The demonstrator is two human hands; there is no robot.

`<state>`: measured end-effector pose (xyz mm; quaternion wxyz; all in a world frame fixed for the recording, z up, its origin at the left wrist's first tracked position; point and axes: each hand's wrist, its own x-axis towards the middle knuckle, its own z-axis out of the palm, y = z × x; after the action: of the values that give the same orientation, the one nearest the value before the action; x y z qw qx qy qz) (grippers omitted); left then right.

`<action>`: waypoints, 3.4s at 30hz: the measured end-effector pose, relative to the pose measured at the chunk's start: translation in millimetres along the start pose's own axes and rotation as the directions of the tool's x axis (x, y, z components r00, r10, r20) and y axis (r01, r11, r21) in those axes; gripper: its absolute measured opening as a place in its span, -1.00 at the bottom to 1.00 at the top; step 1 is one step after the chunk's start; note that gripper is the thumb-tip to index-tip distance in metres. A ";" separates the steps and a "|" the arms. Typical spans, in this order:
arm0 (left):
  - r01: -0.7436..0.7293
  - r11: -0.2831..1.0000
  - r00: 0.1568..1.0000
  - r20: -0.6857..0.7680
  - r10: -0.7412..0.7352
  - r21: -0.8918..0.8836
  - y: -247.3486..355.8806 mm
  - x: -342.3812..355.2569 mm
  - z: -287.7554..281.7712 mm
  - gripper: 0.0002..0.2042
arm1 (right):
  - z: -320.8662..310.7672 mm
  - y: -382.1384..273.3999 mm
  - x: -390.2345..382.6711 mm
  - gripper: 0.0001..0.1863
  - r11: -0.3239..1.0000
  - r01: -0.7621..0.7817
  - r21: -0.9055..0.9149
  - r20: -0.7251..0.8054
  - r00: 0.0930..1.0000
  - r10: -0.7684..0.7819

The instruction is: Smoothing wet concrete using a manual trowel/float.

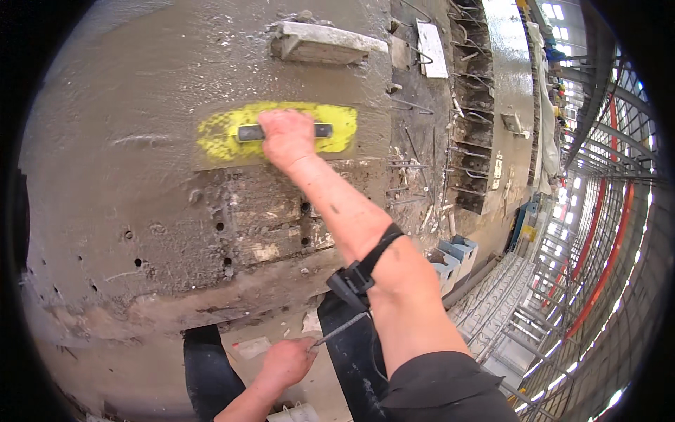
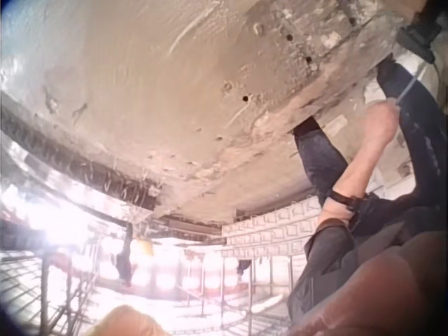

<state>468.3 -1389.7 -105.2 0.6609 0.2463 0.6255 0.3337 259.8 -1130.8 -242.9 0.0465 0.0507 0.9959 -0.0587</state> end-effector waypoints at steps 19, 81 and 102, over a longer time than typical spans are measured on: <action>-0.146 0.956 0.948 -0.311 0.062 -0.253 -28.7 -44.2 -23.8 -0.77 | -38.2 -325.3 82.1 -0.80 0.885 0.356 0.300 0.520 0.717 -0.465; 0.095 0.989 0.969 0.215 -0.118 0.117 -0.8 12.9 53.4 -0.79 | -17.2 55.1 -216.7 -0.58 0.185 -0.799 0.573 0.559 0.545 0.625; -0.149 0.982 0.915 0.394 0.092 0.115 -27.5 -80.3 74.5 -0.79 | -7.3 -231.1 -278.8 -0.40 0.434 -0.672 0.601 0.623 0.733 0.273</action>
<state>546.2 -1461.1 -65.3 0.7299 0.3921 0.4888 0.2731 510.7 -1384.9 -182.3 0.2548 0.3370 0.7620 -0.4908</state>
